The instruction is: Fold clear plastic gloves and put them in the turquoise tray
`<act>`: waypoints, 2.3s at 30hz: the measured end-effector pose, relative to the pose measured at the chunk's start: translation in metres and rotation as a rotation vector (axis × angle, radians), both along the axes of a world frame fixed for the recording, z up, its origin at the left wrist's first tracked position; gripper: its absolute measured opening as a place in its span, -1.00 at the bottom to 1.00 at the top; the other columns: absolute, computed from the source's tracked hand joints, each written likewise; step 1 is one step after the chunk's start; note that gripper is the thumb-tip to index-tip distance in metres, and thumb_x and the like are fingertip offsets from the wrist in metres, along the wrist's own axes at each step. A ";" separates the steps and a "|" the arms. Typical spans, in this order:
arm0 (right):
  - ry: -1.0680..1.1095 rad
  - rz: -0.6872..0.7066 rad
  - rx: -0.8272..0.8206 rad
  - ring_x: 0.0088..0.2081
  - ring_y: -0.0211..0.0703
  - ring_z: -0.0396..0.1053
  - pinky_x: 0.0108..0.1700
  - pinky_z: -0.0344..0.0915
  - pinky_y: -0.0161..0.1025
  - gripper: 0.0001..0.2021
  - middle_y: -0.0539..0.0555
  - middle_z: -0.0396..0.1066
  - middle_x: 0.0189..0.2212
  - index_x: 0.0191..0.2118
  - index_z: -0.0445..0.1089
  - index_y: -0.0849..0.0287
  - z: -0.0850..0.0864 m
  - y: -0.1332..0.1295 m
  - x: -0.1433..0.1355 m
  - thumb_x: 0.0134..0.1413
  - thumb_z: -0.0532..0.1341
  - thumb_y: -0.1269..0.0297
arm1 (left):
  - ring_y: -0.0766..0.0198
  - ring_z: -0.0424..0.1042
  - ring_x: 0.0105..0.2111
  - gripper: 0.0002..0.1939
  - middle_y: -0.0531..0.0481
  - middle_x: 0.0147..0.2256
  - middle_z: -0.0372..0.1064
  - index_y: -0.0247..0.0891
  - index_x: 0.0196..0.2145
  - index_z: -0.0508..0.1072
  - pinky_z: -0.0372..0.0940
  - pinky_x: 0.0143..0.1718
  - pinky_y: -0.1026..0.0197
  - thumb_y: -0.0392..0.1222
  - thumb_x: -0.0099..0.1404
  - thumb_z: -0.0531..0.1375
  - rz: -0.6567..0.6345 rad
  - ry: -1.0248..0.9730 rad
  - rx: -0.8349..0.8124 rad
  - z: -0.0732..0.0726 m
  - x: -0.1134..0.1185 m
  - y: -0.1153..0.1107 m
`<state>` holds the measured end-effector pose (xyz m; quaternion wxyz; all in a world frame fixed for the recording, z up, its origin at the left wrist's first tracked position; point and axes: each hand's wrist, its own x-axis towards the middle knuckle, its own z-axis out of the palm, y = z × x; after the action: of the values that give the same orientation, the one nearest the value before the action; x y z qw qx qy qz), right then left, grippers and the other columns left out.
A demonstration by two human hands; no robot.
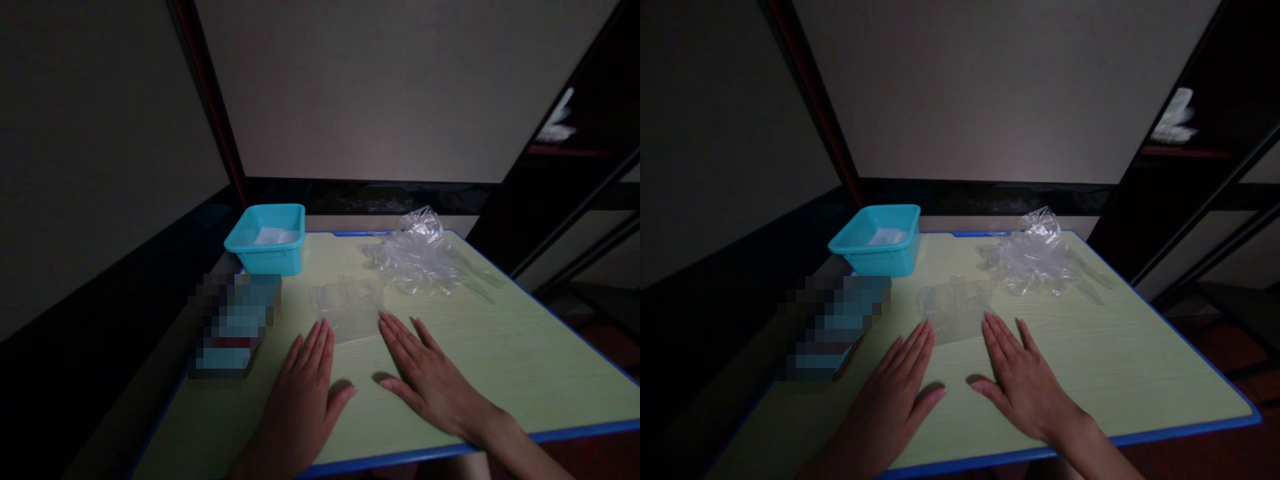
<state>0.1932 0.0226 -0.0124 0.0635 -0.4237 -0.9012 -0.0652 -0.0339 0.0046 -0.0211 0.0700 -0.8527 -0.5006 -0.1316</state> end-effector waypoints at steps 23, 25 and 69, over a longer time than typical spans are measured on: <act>0.130 0.270 -0.249 0.23 -0.04 -0.34 0.21 -0.32 0.02 -0.26 0.24 -0.32 0.21 0.24 -0.33 0.32 0.019 0.006 -0.037 0.11 -0.10 -0.09 | 0.14 0.02 0.14 -0.44 -0.17 0.17 -0.04 -0.33 0.18 -0.05 0.16 0.05 0.08 -0.16 0.26 0.00 -0.136 -0.107 0.008 0.000 -0.001 -0.001; 0.133 0.263 -0.272 0.23 -0.06 -0.34 0.21 -0.35 0.01 -0.26 0.23 -0.33 0.21 0.24 -0.34 0.30 0.018 0.007 -0.037 0.10 -0.10 -0.10 | 0.12 0.02 0.14 -0.44 -0.16 0.17 -0.04 -0.31 0.18 -0.04 0.17 0.04 0.06 -0.15 0.26 0.00 -0.136 -0.109 0.010 -0.001 -0.001 -0.001; 0.010 0.440 0.416 -0.30 -0.20 0.36 -0.30 0.30 -0.22 -0.71 0.13 0.44 -0.31 -0.34 0.37 0.25 0.017 0.044 0.027 0.21 -0.08 0.48 | 0.12 0.11 0.10 -0.41 -0.14 0.14 0.06 -0.24 0.16 -0.01 0.21 0.01 0.09 -0.17 0.21 0.08 -0.079 -0.188 0.002 0.000 -0.001 0.001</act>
<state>0.2201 0.0662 0.0050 0.1661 -0.1964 -0.9383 -0.2311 -0.0353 0.0054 -0.0210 0.0181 -0.8556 -0.4709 -0.2142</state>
